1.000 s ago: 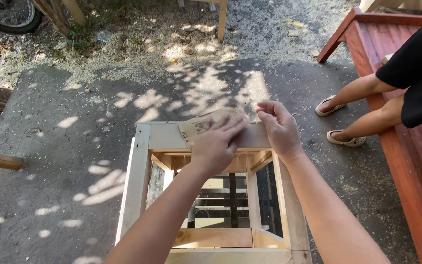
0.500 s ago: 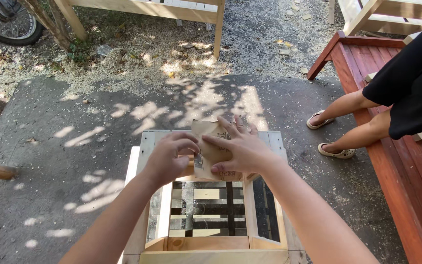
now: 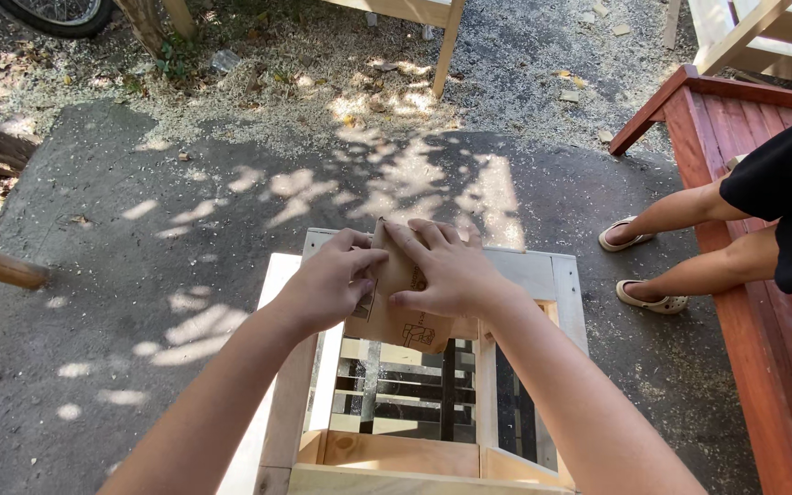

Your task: The person sands a small wooden stool frame with sandpaper, rubbing the top rails, edges and legs while steadying the frame with the other hand. They rotate and reposition the stool to reach different sides, then run their hands over the sanded surfaces at the end.

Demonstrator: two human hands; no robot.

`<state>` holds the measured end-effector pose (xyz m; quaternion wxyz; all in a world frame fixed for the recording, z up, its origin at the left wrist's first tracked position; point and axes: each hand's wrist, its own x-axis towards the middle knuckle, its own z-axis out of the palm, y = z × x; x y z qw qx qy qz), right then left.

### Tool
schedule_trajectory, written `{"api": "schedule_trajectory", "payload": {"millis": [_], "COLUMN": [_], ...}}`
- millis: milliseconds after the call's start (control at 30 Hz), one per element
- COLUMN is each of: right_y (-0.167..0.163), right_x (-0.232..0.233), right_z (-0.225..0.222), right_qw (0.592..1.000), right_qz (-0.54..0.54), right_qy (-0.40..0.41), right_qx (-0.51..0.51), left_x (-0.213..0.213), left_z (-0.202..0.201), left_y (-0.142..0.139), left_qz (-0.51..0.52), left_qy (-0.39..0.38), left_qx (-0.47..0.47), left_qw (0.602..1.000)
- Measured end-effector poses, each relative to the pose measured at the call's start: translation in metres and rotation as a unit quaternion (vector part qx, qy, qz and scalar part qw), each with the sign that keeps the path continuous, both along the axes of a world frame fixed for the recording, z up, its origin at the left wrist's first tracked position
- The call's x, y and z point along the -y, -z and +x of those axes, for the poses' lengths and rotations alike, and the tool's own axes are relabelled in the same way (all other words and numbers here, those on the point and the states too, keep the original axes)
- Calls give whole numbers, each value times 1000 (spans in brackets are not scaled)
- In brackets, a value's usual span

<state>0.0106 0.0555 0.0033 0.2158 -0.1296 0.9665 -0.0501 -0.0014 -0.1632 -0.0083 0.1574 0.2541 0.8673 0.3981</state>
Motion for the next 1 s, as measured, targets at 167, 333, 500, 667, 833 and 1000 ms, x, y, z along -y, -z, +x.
{"api": "schedule_trajectory", "payload": {"millis": [167, 333, 500, 667, 833, 1000], "right_y": [4, 6, -13, -23, 15, 25], "right_x": [9, 34, 19, -25, 1, 31], "right_z": [1, 0, 9, 25, 9, 9], "right_qw": [996, 993, 973, 970, 974, 959], "right_qz": [-29, 64, 109, 154, 187, 150], "right_qy": [-36, -60, -147, -95, -89, -125], "right_qx": [-77, -75, -140, -161, -89, -205], "left_x": [-2, 16, 24, 28, 36, 11], "left_z": [-1, -3, -15, -23, -24, -8], "left_y": [-14, -8, 27, 49, 44, 33], "left_qz": [-149, -169, 8, -97, -107, -101], "left_qy": [8, 2, -143, -220, -235, -235], "left_qx": [-93, -92, -35, -57, -65, -46], "left_qw": [984, 981, 989, 969, 964, 966]}}
